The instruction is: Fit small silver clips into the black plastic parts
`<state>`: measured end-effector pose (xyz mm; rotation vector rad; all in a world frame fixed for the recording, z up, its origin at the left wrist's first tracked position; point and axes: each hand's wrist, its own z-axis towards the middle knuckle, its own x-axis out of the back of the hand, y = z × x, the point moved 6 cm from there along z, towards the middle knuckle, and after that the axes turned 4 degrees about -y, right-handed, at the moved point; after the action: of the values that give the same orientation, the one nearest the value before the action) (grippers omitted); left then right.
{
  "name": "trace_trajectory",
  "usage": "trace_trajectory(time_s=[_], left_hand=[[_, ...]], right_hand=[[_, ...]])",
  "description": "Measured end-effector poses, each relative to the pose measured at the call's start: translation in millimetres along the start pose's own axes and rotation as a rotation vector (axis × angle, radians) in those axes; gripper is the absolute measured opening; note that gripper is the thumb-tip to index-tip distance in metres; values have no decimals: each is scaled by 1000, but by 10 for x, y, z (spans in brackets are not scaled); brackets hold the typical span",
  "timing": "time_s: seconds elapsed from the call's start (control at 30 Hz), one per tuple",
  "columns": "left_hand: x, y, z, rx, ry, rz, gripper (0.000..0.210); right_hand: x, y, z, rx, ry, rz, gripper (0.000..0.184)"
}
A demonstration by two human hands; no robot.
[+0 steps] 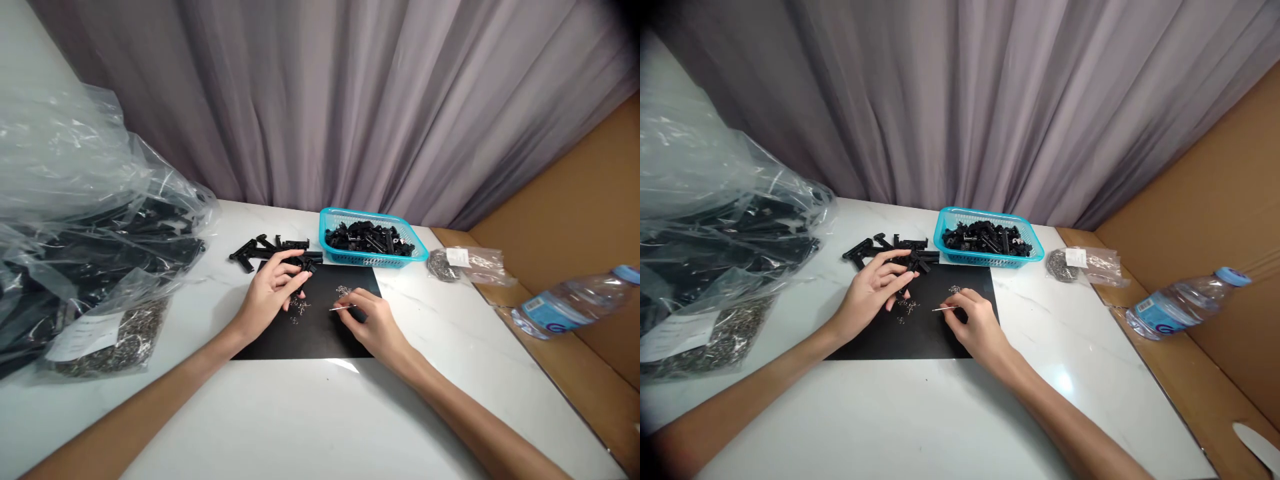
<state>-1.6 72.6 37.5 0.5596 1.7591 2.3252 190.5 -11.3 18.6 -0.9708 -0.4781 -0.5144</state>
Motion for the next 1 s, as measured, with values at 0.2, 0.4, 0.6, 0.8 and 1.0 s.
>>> trace_trajectory(time_s=[0.2, 0.4, 0.6, 0.8, 1.0], left_hand=[[-163, -15, -32, 54, -178, -199, 52], [-266, -25, -106, 132, -267, -356, 38], [-330, -38, -129, 279, -305, -580, 27], [-292, -26, -103, 292, -276, -602, 17], [-238, -15, -69, 239, -276, -565, 24]], right_hand=[[-20, 5, -4, -24, -35, -39, 18], [10, 68, 11, -52, -26, -40, 25], [41, 29, 2, -56, -31, -56, 20], [46, 42, -9, -117, -36, -22, 17], [81, 7, 6, -104, 7, 39, 14]])
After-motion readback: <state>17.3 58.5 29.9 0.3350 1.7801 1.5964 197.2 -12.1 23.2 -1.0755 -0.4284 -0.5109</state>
